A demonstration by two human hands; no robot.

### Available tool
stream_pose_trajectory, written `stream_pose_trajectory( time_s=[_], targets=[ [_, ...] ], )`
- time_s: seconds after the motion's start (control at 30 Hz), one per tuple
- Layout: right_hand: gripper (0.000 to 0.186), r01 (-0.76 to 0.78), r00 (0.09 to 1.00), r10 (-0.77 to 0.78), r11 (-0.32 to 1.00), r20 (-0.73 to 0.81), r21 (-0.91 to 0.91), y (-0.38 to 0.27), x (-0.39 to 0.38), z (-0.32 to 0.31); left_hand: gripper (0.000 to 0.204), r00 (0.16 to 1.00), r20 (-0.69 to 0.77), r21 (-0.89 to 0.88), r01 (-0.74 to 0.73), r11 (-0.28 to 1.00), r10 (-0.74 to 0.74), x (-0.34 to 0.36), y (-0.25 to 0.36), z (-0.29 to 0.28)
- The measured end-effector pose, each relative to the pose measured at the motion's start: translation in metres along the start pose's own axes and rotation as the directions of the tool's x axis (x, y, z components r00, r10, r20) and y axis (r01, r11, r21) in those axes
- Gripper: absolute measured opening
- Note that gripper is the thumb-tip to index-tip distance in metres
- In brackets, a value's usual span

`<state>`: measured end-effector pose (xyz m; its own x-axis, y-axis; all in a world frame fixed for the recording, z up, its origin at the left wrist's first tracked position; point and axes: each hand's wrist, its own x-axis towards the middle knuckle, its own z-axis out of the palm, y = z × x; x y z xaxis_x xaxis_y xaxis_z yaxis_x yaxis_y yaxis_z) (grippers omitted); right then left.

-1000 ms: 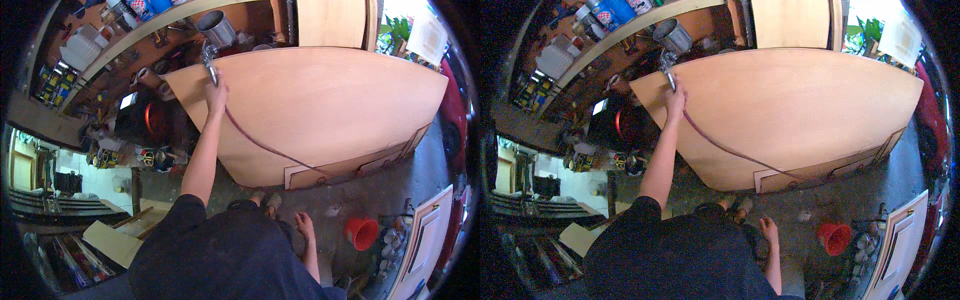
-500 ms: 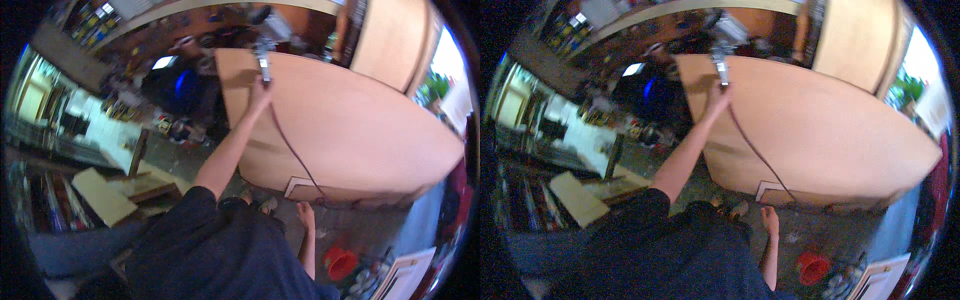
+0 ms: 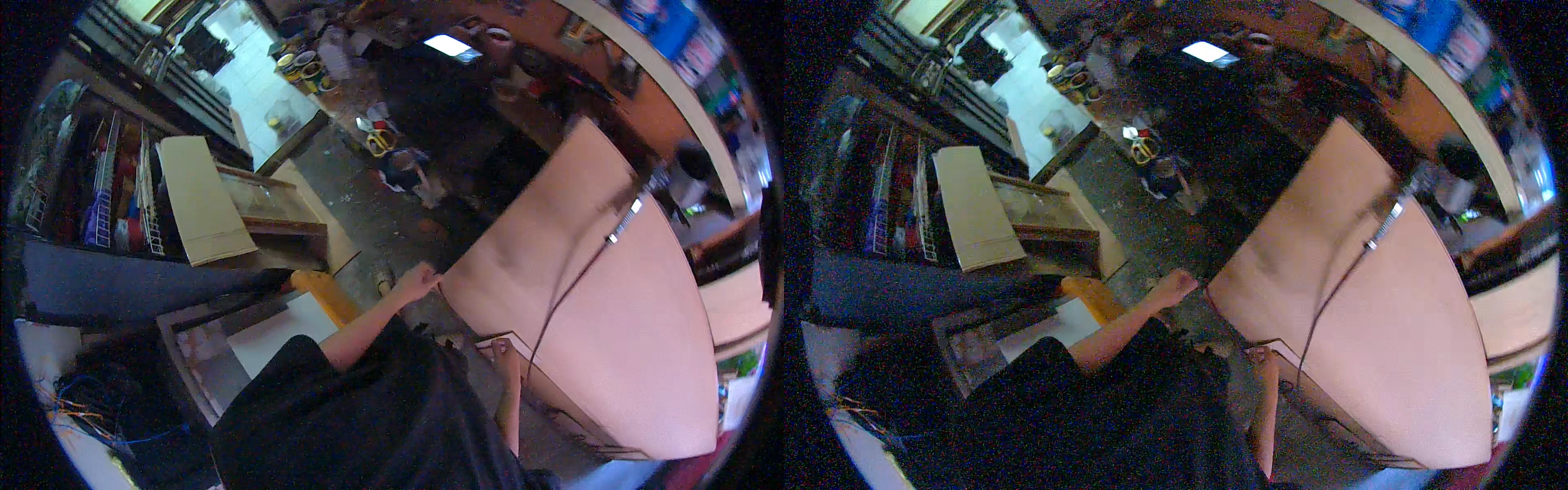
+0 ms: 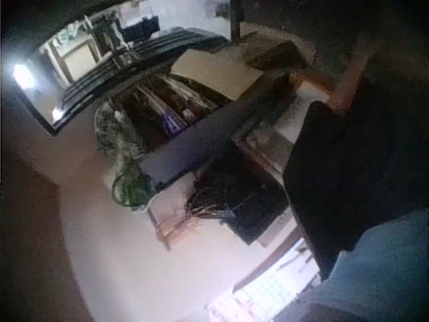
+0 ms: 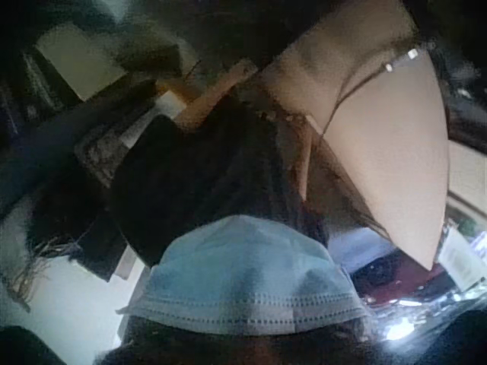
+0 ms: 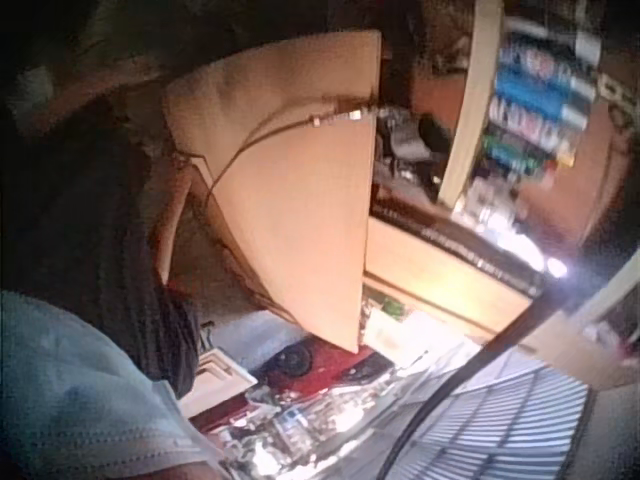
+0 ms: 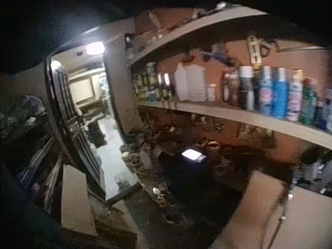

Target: The person uses a spray gun to apply finish to a wooden frame and a large board. They move around the frame to cover different sides, then mix a substance in a small container with a stick.

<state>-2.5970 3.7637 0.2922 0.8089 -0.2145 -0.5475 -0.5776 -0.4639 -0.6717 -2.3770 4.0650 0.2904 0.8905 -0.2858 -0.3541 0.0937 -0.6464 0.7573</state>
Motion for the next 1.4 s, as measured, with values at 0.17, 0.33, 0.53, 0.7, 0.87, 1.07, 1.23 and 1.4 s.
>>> stream_pose_trajectory(
  time_s=[0.17, 0.33, 0.53, 0.7, 0.87, 1.07, 1.23, 1.4],
  targets=[
    [0.035, 0.100, 0.995, -0.100, 0.993, -0.005, -0.059, -0.052, 0.061, 0.042, 0.050, 0.939, -0.026, -0.191, 0.332, 0.924, -0.343, -0.033, -0.129, -0.089],
    [0.037, -0.071, 0.972, 0.085, 0.995, 0.221, -0.069, -0.235, 0.110, 0.108, 0.053, 0.793, -0.134, -0.205, 0.565, 0.799, -0.595, -0.038, -0.306, -0.182],
    [0.038, 0.236, 0.957, -0.193, 0.953, 0.218, -0.189, -0.341, 0.190, 0.186, 0.050, 0.767, -0.212, -0.418, 0.489, 0.766, -0.606, -0.017, -0.330, -0.264],
    [0.041, 0.359, 0.926, -0.344, 0.930, 0.155, -0.079, -0.422, 0.238, 0.221, 0.047, 0.739, -0.152, -0.428, 0.550, 0.717, -0.657, 0.009, -0.308, -0.333],
    [0.043, 0.308, 0.948, -0.295, 0.944, 0.116, -0.116, -0.488, 0.301, 0.245, 0.049, 0.750, -0.195, -0.418, 0.519, 0.745, -0.632, 0.032, -0.307, -0.358],
    [0.044, 0.332, 0.942, -0.331, 0.943, 0.062, -0.015, -0.524, 0.395, 0.290, 0.064, 0.805, -0.304, -0.470, 0.338, 0.816, -0.509, 0.117, -0.297, -0.424],
    [0.045, 0.226, 0.970, -0.229, 0.973, 0.084, 0.040, -0.574, 0.422, 0.298, 0.086, 0.846, -0.488, -0.299, 0.071, 0.951, -0.217, 0.264, -0.293, -0.479],
    [0.044, 0.094, 0.995, -0.096, 0.994, 0.035, 0.056, -0.605, 0.433, 0.291, 0.101, 0.897, -0.438, -0.266, -0.078, 0.961, -0.048, 0.424, -0.219, -0.516]
  ],
)
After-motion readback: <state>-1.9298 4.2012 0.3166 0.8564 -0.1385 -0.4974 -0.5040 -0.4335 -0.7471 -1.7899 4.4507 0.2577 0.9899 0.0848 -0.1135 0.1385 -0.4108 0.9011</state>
